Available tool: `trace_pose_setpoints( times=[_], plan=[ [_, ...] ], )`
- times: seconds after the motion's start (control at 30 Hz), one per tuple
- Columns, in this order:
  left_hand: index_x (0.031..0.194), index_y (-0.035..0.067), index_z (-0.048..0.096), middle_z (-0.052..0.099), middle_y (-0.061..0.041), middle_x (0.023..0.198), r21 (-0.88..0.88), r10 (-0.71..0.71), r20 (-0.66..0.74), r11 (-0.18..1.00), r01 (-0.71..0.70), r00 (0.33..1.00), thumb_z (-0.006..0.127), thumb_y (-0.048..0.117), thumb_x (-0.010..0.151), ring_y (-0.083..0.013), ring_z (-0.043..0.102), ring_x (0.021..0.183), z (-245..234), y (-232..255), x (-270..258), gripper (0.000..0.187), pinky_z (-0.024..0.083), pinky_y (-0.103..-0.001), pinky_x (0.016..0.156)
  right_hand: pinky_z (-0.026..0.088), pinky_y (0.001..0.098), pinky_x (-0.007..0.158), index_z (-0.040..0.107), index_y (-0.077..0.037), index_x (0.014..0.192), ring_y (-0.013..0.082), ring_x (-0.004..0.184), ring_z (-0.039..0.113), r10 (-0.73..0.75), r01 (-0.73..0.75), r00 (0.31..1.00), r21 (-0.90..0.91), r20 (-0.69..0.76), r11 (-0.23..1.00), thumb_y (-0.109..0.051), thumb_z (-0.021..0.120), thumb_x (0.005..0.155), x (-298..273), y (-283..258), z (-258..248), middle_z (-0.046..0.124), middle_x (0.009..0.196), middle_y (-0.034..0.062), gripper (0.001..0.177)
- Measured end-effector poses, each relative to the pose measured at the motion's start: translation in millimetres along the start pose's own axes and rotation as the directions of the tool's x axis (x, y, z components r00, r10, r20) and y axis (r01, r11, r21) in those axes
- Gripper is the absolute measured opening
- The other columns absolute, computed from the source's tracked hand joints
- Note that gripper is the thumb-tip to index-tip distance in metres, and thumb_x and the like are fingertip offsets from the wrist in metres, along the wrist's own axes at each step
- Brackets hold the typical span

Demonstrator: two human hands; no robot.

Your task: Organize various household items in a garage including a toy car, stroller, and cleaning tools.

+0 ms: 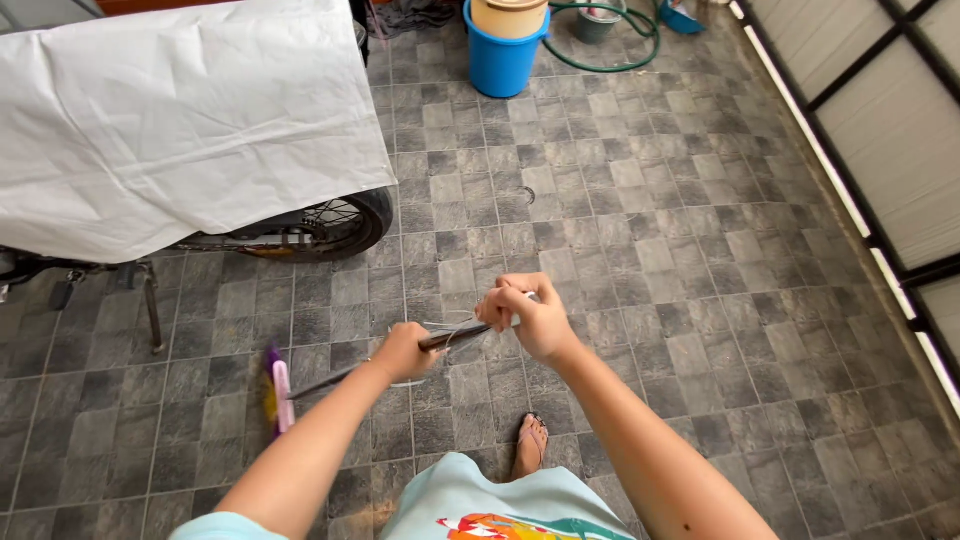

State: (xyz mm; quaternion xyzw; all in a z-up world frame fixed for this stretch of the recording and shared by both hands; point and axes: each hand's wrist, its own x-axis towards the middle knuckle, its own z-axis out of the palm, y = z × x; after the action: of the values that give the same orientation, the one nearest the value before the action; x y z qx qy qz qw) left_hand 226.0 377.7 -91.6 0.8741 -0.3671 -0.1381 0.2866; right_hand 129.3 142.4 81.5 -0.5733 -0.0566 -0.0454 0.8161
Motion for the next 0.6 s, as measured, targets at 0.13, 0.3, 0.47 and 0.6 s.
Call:
trace_pose_setpoints(
  times=[0.13, 0.3, 0.47, 0.6],
  plan=[
    [0.070, 0.005, 0.072, 0.068, -0.017, 0.067, -0.146, -0.031, -0.086, 0.989, 0.018, 0.996, 0.072, 0.020, 0.081, -0.0344, 0.067, 0.059, 29.8, 52.0, 53.3, 0.019, 0.053, -0.045, 0.060, 0.056, 0.0388, 0.071, 0.059, -0.006, 0.059, 0.0190, 0.057, 0.059, 0.085, -0.078, 0.996, -0.200, 0.029, 0.977, -0.008, 0.057, 0.086, 23.6, -78.3, -29.5, 0.064, 0.062, 0.0109, 0.026],
    [0.073, 0.003, 0.070, 0.067, -0.021, 0.069, -0.437, -0.084, -0.330, 0.897, -0.073, 0.940, 0.074, 0.022, 0.080, -0.0379, 0.068, 0.066, 41.1, 193.3, 164.3, 0.020, 0.053, -0.045, 0.060, 0.042, 0.0328, 0.057, 0.043, -0.004, 0.054, 0.0141, 0.050, 0.043, 0.019, 0.020, 0.991, -0.282, 0.132, 0.959, -0.003, 0.058, 0.088, 39.4, -205.1, -78.4, 0.048, 0.053, 0.0061, 0.036],
    [0.076, 0.002, 0.069, 0.067, -0.018, 0.072, -0.391, 0.055, -0.520, 0.872, -0.294, 0.853, 0.072, 0.014, 0.078, -0.0390, 0.066, 0.067, 35.3, 260.7, 236.4, 0.013, 0.053, -0.045, 0.061, 0.040, 0.0323, 0.054, 0.041, -0.004, 0.053, 0.0110, 0.050, 0.041, -0.039, 0.099, 0.989, -0.435, 0.143, 0.895, -0.002, 0.060, 0.086, 47.3, -249.7, -97.3, 0.042, 0.053, 0.0019, 0.038],
    [0.072, 0.001, 0.064, 0.067, -0.017, 0.074, -0.236, 0.162, -0.632, 0.891, -0.388, 0.758, 0.069, 0.009, 0.080, -0.0400, 0.065, 0.070, 2.8, 256.5, 248.6, 0.012, 0.053, -0.044, 0.063, 0.033, 0.0292, 0.050, 0.039, -0.004, 0.055, 0.0105, 0.050, 0.039, -0.100, 0.159, 0.985, -0.504, 0.143, 0.849, -0.001, 0.059, 0.088, 52.3, -267.5, -76.3, 0.041, 0.053, 0.0019, 0.038]
  ],
)
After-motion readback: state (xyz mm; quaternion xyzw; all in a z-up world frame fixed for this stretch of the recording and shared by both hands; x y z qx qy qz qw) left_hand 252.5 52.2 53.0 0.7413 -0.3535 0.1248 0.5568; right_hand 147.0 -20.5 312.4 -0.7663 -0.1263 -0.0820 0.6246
